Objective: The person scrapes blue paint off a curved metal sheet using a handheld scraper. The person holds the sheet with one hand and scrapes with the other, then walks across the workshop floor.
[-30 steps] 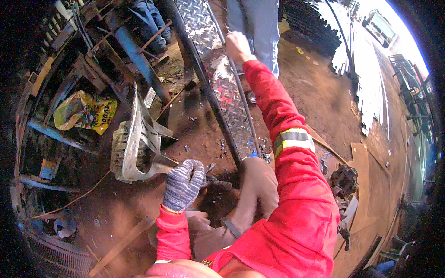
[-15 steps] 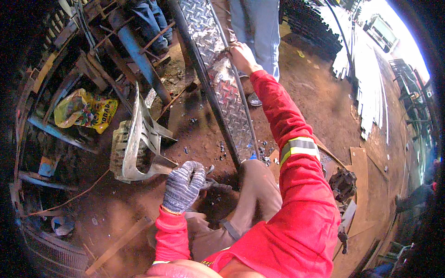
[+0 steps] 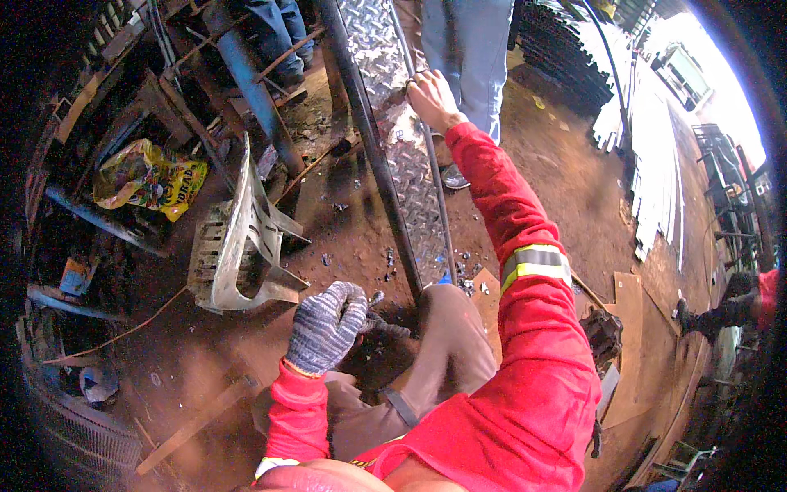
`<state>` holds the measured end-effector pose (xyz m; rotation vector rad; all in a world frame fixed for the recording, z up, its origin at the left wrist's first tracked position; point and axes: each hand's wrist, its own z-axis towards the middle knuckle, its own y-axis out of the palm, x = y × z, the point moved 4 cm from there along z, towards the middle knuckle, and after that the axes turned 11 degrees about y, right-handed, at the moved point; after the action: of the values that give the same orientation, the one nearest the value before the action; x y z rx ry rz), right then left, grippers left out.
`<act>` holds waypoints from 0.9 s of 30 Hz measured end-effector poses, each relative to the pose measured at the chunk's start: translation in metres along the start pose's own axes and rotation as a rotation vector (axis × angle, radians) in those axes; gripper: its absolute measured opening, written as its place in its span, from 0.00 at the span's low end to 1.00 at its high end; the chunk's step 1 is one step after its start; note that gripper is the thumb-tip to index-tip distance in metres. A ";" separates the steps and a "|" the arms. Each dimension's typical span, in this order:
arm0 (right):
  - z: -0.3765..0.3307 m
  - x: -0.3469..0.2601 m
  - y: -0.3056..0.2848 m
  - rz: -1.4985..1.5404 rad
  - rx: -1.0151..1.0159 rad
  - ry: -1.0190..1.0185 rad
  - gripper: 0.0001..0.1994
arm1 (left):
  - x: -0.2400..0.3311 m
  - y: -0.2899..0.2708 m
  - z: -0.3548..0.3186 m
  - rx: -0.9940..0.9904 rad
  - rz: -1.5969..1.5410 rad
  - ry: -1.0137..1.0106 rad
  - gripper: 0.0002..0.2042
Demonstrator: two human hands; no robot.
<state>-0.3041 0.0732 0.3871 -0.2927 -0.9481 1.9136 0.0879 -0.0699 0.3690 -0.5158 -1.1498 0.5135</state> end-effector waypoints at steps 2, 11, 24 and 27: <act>0.004 -0.001 -0.001 0.021 0.005 -0.054 0.05 | -0.001 0.000 -0.001 0.005 0.009 0.002 0.07; 0.020 0.003 -0.001 0.071 -0.015 -0.167 0.08 | -0.003 -0.006 -0.005 0.035 0.011 -0.009 0.07; 0.022 0.036 0.001 0.326 -0.163 0.123 0.14 | -0.004 -0.001 -0.003 0.021 0.014 -0.001 0.07; 0.003 0.026 0.003 0.353 -0.049 0.063 0.11 | -0.003 -0.004 -0.004 0.029 0.022 -0.009 0.08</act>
<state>-0.3210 0.0927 0.3912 -0.5772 -0.9493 2.1870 0.0912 -0.0756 0.3681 -0.5027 -1.1443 0.5512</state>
